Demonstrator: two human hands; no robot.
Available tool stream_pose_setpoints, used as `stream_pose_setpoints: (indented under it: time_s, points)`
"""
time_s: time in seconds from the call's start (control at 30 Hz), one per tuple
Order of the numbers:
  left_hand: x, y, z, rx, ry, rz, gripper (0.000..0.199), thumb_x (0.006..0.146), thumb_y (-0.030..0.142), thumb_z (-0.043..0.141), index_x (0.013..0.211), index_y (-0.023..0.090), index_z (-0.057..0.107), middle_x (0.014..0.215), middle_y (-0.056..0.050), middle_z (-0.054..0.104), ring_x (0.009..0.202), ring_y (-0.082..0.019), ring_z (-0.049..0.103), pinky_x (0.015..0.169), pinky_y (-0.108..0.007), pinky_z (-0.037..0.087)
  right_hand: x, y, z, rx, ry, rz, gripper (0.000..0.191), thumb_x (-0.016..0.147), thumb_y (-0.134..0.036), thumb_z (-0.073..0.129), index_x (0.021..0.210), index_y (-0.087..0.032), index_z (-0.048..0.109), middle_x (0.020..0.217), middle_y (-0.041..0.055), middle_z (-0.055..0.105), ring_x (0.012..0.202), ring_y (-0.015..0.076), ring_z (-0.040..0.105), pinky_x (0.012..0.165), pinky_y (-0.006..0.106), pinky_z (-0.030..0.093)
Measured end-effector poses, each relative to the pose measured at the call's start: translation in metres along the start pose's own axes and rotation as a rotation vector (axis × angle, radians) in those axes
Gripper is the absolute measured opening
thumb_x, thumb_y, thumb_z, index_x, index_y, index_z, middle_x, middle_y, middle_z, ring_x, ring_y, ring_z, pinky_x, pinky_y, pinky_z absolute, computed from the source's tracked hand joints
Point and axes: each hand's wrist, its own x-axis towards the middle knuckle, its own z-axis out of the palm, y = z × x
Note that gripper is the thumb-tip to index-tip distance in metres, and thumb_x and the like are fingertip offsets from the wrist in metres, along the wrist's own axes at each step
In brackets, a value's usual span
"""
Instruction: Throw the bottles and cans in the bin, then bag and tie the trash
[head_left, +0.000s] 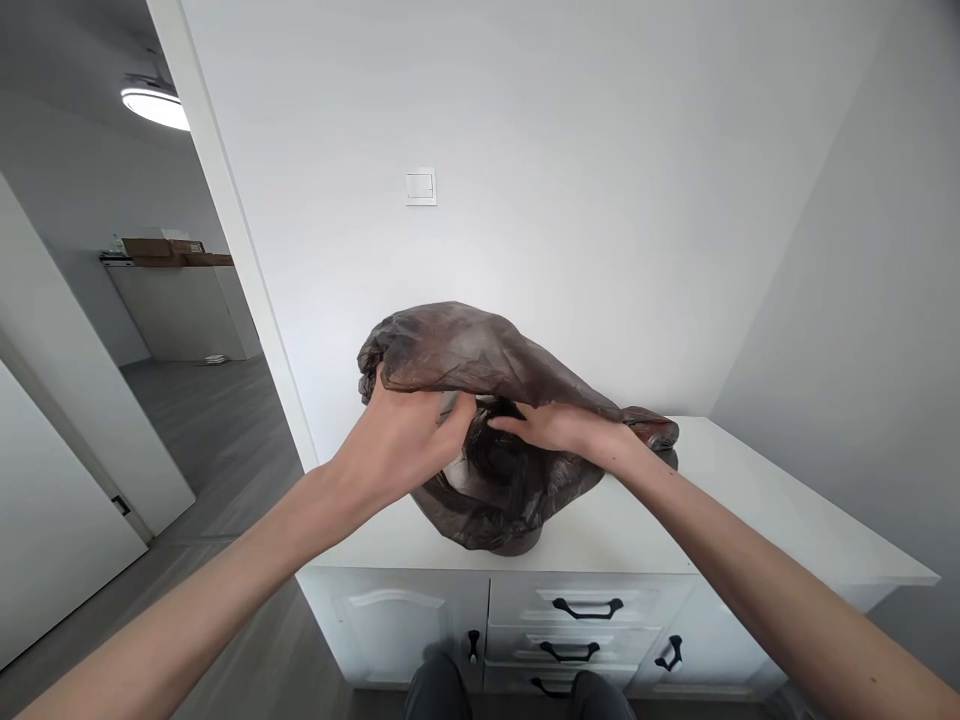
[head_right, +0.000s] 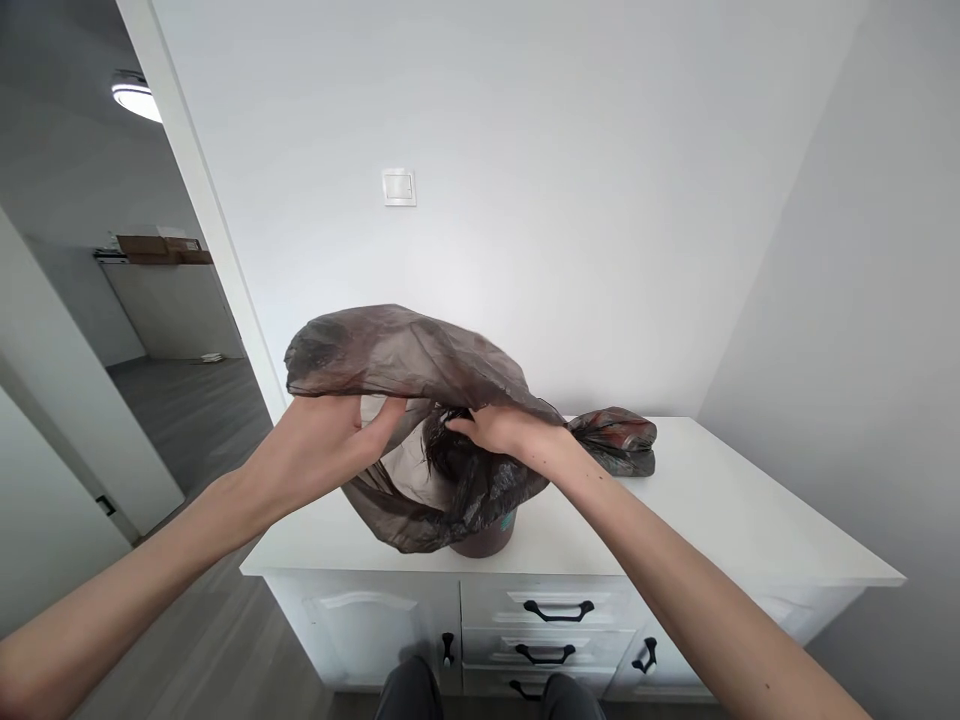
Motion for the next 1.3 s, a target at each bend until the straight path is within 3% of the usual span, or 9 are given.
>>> stream_pose_setpoints:
  time_s: [0.13, 0.27, 0.4, 0.53, 0.77, 0.9, 1.0, 1.13, 1.3]
  points:
    - [0.004, -0.008, 0.007, 0.038, 0.024, 0.008, 0.017, 0.096, 0.021, 0.046, 0.082, 0.021, 0.056, 0.074, -0.001, 0.055, 0.083, -0.024, 0.061, 0.088, -0.043, 0.048, 0.009, 0.015, -0.001, -0.013, 0.103, 0.009, 0.034, 0.102, -0.048, 0.052, 0.12, -0.026, 0.069, 0.105, 0.0085, 0.077, 0.108, 0.0353, 0.069, 0.095, 0.045, 0.051]
    - [0.006, -0.013, 0.013, -0.008, 0.029, -0.019, 0.02, 0.098, 0.028, 0.049, 0.113, 0.019, 0.059, 0.105, -0.009, 0.063, 0.113, -0.032, 0.059, 0.101, -0.052, 0.045, 0.019, 0.025, 0.003, 0.005, 0.083, -0.065, 0.04, 0.093, -0.037, 0.068, 0.131, -0.027, 0.062, 0.114, 0.0078, 0.075, 0.105, 0.034, 0.07, 0.088, 0.042, 0.053]
    - [-0.001, -0.017, 0.02, -0.064, -0.02, -0.009, 0.043, 0.1, 0.031, 0.05, 0.141, 0.021, 0.044, 0.144, -0.015, 0.05, 0.138, -0.034, 0.045, 0.112, -0.056, 0.04, 0.01, 0.025, 0.008, 0.087, 0.023, -0.092, 0.053, 0.095, -0.03, 0.065, 0.146, -0.025, 0.049, 0.131, 0.0103, 0.068, 0.101, 0.028, 0.072, 0.084, 0.039, 0.055]
    - [-0.012, -0.025, 0.027, -0.128, -0.146, -0.001, 0.043, 0.102, 0.033, 0.048, 0.144, 0.025, 0.043, 0.158, -0.011, 0.042, 0.15, -0.033, 0.034, 0.118, -0.056, 0.036, 0.003, 0.025, 0.012, 0.133, 0.004, -0.102, 0.041, 0.095, -0.031, 0.064, 0.135, -0.024, 0.061, 0.135, 0.0107, 0.066, 0.114, 0.0292, 0.068, 0.091, 0.04, 0.055]
    - [-0.019, -0.038, 0.055, -0.228, -0.322, -0.029, 0.049, 0.101, 0.044, 0.052, 0.145, 0.025, 0.045, 0.148, -0.013, 0.055, 0.141, -0.034, 0.048, 0.114, -0.057, 0.043, 0.059, 0.032, 0.045, 0.11, -0.57, -0.148, 0.043, 0.085, -0.019, 0.071, 0.127, -0.014, 0.072, 0.122, 0.0138, 0.075, 0.107, 0.0311, 0.071, 0.083, 0.036, 0.056]
    - [-0.018, -0.047, 0.072, -0.273, -0.394, -0.058, 0.055, 0.099, 0.051, 0.054, 0.146, 0.025, 0.045, 0.162, -0.012, 0.043, 0.152, -0.034, 0.035, 0.119, -0.056, 0.038, 0.074, 0.041, 0.056, 0.176, -0.698, -0.2, 0.036, 0.08, -0.01, 0.068, 0.114, -0.017, 0.078, 0.106, 0.0045, 0.081, 0.093, 0.0222, 0.075, 0.077, 0.027, 0.056]
    - [-0.013, -0.057, 0.08, -0.324, -0.424, -0.104, 0.06, 0.097, 0.057, 0.055, 0.146, 0.024, 0.046, 0.159, -0.012, 0.047, 0.147, -0.033, 0.043, 0.116, -0.051, 0.042, 0.063, 0.055, 0.041, 0.323, -0.59, -0.243, 0.039, 0.088, -0.029, 0.069, 0.126, -0.023, 0.073, 0.128, 0.0029, 0.074, 0.113, 0.0232, 0.071, 0.095, 0.029, 0.054]
    - [-0.003, -0.068, 0.092, -0.377, -0.456, -0.159, 0.08, 0.089, 0.069, 0.06, 0.152, 0.024, 0.041, 0.158, -0.013, 0.047, 0.144, -0.036, 0.047, 0.114, -0.051, 0.044, 0.039, 0.073, 0.019, 0.434, -0.222, -0.111, 0.051, 0.089, -0.047, 0.07, 0.135, -0.026, 0.066, 0.136, 0.0054, 0.07, 0.12, 0.0279, 0.068, 0.101, 0.038, 0.054]
    - [0.006, -0.083, 0.116, -0.462, -0.504, -0.176, 0.096, 0.076, 0.074, 0.072, 0.152, 0.024, 0.041, 0.149, -0.014, 0.056, 0.134, -0.039, 0.056, 0.107, -0.052, 0.05, 0.023, 0.087, 0.028, 0.335, 0.048, 0.047, 0.067, 0.087, -0.063, 0.068, 0.141, -0.024, 0.061, 0.141, 0.0098, 0.066, 0.13, 0.0347, 0.061, 0.109, 0.045, 0.049]
